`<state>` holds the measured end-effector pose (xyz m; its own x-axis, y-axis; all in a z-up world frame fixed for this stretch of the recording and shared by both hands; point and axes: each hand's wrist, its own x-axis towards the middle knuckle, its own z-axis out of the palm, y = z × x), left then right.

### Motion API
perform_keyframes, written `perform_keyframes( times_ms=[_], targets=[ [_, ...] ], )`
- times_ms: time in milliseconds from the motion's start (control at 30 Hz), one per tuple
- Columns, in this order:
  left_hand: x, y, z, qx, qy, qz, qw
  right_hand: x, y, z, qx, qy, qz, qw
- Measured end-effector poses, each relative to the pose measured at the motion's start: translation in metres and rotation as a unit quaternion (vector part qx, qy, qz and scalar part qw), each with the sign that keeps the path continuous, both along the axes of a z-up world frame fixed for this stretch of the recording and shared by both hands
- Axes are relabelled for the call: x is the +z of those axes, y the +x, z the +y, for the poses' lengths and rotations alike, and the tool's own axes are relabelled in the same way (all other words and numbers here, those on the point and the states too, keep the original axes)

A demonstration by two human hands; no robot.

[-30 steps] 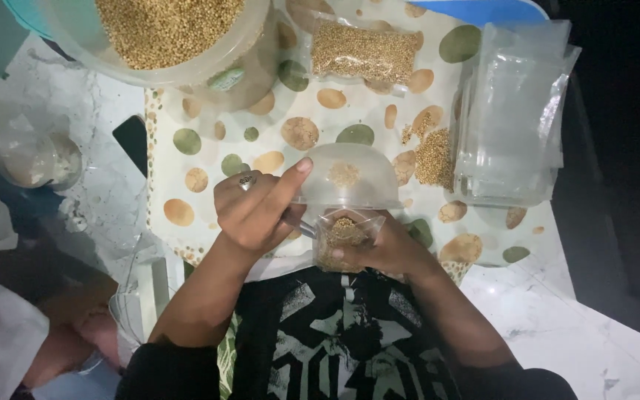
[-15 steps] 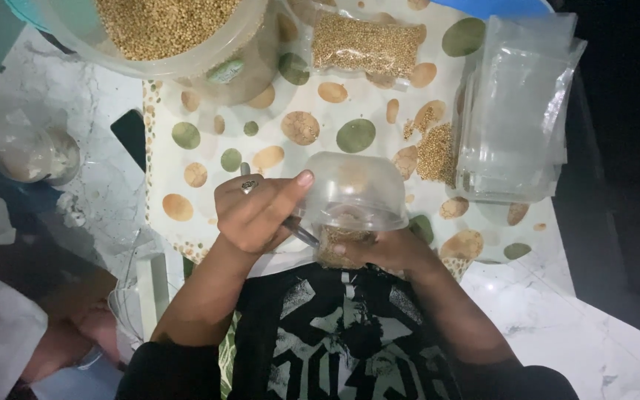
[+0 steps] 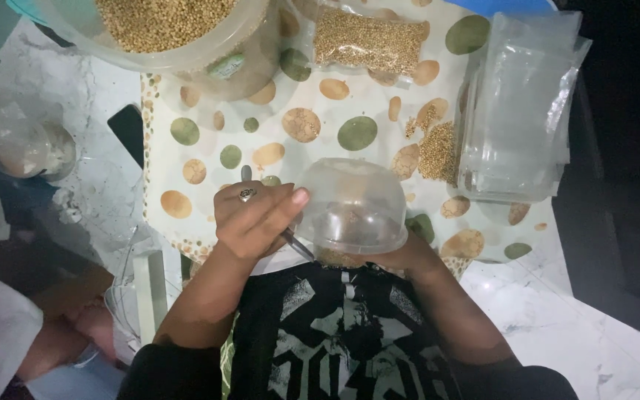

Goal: Scooping coriander seeds from a large container into individual plastic bags using a spoon and sealing them.

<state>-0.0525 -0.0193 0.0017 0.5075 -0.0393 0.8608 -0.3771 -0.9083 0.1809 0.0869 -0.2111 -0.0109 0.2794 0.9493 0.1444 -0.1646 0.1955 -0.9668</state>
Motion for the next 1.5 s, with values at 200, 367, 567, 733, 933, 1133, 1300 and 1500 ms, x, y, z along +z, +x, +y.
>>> perform_keyframes(
  times_ms=[200, 367, 567, 733, 933, 1133, 1300, 1500],
  targets=[
    [-0.008, -0.009, 0.002, -0.025, -0.006, 0.021, 0.999, -0.01, -0.001, -0.005, -0.011, -0.021, -0.018, 1.0],
    [-0.018, -0.005, 0.002, -0.045, -0.008, -0.026, 0.999, -0.024, -0.002, -0.011, -0.021, -0.038, -0.034, 0.998],
    [-0.014, -0.01, -0.004, -0.039, -0.033, -0.008, 0.999, -0.026, -0.007, -0.018, -0.031, -0.059, -0.054, 0.996],
    [-0.016, -0.008, -0.009, 0.011, -0.042, -0.008, 0.999, -0.029, -0.009, -0.022, -0.041, -0.074, -0.072, 0.994],
    [-0.031, -0.014, 0.001, 0.204, -0.059, -0.017, 0.977, -0.031, -0.008, -0.023, -0.061, -0.09, -0.095, 0.989],
    [0.055, 0.011, 0.005, 0.173, -0.324, 0.312, 0.876, -0.021, -0.001, -0.012, 0.028, -0.086, -0.02, 0.996],
    [0.032, 0.033, 0.017, 0.202, -0.273, 0.424, 0.839, -0.006, 0.0, -0.008, 0.051, -0.062, -0.01, 0.997],
    [0.02, 0.054, 0.032, 0.243, -0.279, 0.534, 0.76, -0.002, -0.008, -0.011, 0.098, -0.059, -0.066, 0.991]
  ],
)
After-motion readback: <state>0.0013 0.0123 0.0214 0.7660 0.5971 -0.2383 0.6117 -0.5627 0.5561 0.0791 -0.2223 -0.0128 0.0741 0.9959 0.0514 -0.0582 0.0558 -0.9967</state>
